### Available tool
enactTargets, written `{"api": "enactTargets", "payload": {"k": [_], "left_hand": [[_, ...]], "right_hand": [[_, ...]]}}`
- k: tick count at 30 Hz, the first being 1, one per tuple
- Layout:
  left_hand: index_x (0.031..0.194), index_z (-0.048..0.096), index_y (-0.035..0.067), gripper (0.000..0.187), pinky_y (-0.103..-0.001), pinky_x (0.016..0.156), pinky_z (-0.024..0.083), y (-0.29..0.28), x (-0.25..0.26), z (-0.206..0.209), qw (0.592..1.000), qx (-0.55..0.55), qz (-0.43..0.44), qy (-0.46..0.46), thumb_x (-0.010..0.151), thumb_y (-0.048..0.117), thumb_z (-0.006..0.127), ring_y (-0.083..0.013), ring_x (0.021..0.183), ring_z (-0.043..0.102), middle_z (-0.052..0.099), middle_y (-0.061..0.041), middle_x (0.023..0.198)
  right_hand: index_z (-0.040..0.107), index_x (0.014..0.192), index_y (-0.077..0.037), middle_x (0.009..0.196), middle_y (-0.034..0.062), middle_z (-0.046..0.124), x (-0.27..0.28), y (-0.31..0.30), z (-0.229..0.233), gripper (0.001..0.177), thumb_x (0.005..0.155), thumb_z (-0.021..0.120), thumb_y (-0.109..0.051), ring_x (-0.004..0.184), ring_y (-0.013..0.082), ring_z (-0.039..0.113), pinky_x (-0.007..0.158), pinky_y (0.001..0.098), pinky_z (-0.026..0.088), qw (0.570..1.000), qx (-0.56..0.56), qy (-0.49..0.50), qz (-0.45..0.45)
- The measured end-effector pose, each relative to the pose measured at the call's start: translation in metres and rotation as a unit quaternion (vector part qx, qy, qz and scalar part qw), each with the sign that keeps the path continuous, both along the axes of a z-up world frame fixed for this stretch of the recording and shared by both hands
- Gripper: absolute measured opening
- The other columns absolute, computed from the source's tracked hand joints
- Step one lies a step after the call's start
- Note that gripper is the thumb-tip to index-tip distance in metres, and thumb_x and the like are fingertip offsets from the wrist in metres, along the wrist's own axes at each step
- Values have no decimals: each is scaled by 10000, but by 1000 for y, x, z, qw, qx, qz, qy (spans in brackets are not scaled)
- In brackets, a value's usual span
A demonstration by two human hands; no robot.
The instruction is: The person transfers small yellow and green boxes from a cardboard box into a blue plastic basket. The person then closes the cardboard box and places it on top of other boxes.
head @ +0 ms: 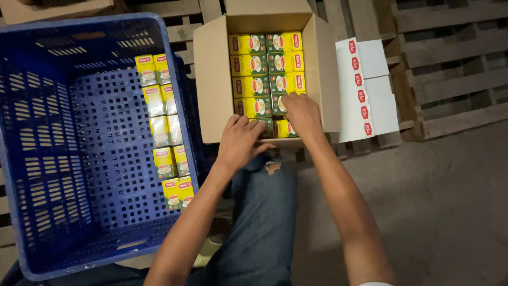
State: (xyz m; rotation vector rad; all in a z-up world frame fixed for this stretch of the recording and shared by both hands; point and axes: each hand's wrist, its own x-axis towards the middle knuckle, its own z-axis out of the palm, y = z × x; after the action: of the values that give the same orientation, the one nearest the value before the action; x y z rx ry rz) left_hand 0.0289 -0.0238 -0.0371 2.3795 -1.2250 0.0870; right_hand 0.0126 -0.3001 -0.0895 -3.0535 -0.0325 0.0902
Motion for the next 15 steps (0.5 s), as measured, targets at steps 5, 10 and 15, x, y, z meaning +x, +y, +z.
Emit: {"api": "enactTargets", "payload": {"k": [5,10,15], "left_hand": [[1042,668,245,449,-409,1108,421,-1,-2,-7,1000,-3,7,-4,832,603,839,-214,987,636,697,22,934],[1038,702,254,446,-420,1110,424,-3,-1,-11,1000,-4,23,-13,803,601,854,-213,979,652,704,27,929],[995,685,240,427,-396,1100,432,0,-1,-6,999,-19,15,-22,825,603,832,-209,978,649,692,14,916]], "right_hand": [[719,1161,-110,995,82,627,3,-13,-17,386,831,917,-138,1010,366,667,792,448,579,999,41,10,6],[657,1073,-97,995,117,618,-3,-15,-1,332,841,893,-110,1017,412,666,821,476,566,995,91,47,-1],[767,1224,-58,1060,224,728,-34,31,106,201,1069,697,-166,1067,475,740,928,540,587,966,195,115,-124]]}}
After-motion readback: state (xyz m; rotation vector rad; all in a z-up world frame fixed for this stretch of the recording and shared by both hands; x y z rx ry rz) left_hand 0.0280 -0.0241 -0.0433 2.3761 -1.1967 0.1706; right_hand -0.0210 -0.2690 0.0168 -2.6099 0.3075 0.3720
